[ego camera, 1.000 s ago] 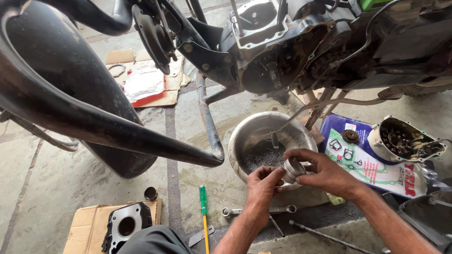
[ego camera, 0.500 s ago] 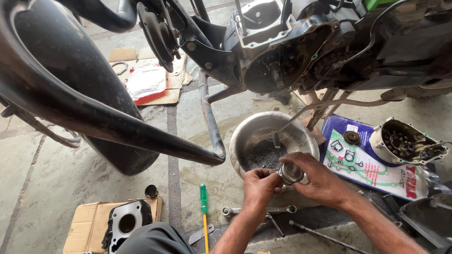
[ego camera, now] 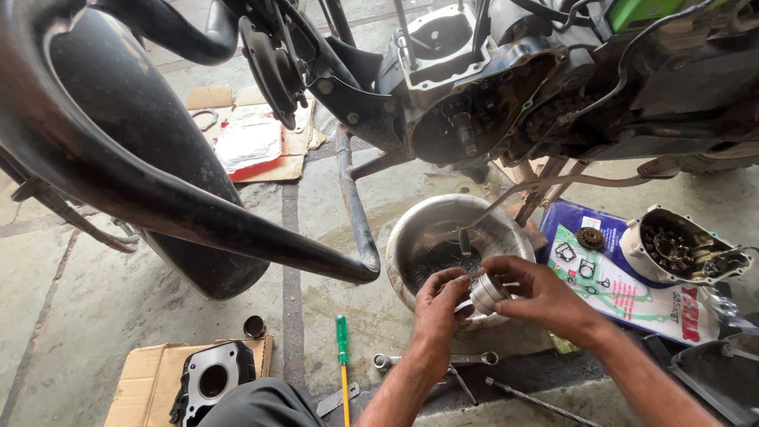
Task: The person sits on the floor of a motorcycle repair shop and fits piston rings onto a piston by hand, pressing each ring into the piston grooves one at a time. They briefly reach to a cardboard sheet holding other engine parts before returning to work on the piston.
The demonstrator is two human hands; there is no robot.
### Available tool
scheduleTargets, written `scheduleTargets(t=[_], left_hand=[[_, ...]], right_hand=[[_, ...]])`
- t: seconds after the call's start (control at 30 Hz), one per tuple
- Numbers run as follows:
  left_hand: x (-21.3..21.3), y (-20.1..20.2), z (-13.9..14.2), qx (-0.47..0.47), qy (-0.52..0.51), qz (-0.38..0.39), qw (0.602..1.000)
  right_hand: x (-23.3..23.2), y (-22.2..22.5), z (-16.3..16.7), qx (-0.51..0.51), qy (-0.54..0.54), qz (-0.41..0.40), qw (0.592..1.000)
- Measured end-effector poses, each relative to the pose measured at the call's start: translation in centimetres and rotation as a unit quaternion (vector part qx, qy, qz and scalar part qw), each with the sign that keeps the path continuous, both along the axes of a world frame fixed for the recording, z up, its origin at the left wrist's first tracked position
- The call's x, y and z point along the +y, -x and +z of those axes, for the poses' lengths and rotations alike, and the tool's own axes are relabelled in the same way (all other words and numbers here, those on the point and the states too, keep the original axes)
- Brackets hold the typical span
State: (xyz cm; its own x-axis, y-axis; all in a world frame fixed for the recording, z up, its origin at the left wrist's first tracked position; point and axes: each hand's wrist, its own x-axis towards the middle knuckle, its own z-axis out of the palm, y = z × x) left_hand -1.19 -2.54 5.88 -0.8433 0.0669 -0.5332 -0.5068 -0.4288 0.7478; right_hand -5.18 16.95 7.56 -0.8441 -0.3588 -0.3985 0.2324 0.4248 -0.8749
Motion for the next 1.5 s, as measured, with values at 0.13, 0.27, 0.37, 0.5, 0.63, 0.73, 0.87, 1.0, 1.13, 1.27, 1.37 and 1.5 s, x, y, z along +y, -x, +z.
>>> scheduleTargets(t=[0.13,0.27,0.37,0.5,0.63,0.73,0.87,1.0,1.13,1.27,1.37,1.5], left_hand=[[0.3,-0.3,1.0,0.056,0.009,-0.062,0.996],[1.0,-0.9,0.4,0.189,0.013,-0.104,0.976],[1.6,-0.9,-0.4,0.162,0.034,-0.071,0.984],[1.4,-0.6,-1.0,0.211,0.069,-0.044,0.974],[1.3,-0.5,-1.0,0.236,0.146,-0.052,0.959],[1.4,-0.9,-0.8,0.288,0.209,-0.051,0.933],[1.6,-1.1,-0.5,0.382,0.268,-0.05,0.883],[1.9,-1.4,0.1,0.416,0.309,-0.056,0.854],[2.0,-1.6,1.2,0.405,0.344,-0.058,0.845],[2.0,-1.5,2.0,0.416,0.391,-0.069,0.818],[1.8,-1.5,2.0,0.504,0.452,-0.039,0.735],[1.5,-1.5,1.8,0.508,0.47,-0.054,0.72]], right_hand=[[0.8,0.2,0.4,-0.06,0.061,-0.046,0.995],[1.9,0.6,0.5,-0.061,0.094,-0.067,0.991],[2.6,0.7,0.4,-0.089,0.157,-0.091,0.979],[3.0,0.8,0.2,-0.138,0.217,-0.1,0.961],[3.2,0.8,-0.2,-0.176,0.295,-0.103,0.934],[3.2,0.8,-0.3,-0.212,0.295,-0.128,0.923],[3.1,0.8,-0.2,-0.238,0.301,-0.149,0.912],[2.7,0.8,-0.4,-0.258,0.301,-0.182,0.9],[2.6,0.7,-0.8,-0.24,0.267,-0.215,0.908],[2.2,0.7,-1.5,-0.204,0.218,-0.215,0.93],[1.9,0.5,-1.9,-0.196,0.194,-0.22,0.936],[1.3,0.4,-2.0,-0.184,0.162,-0.225,0.943]])
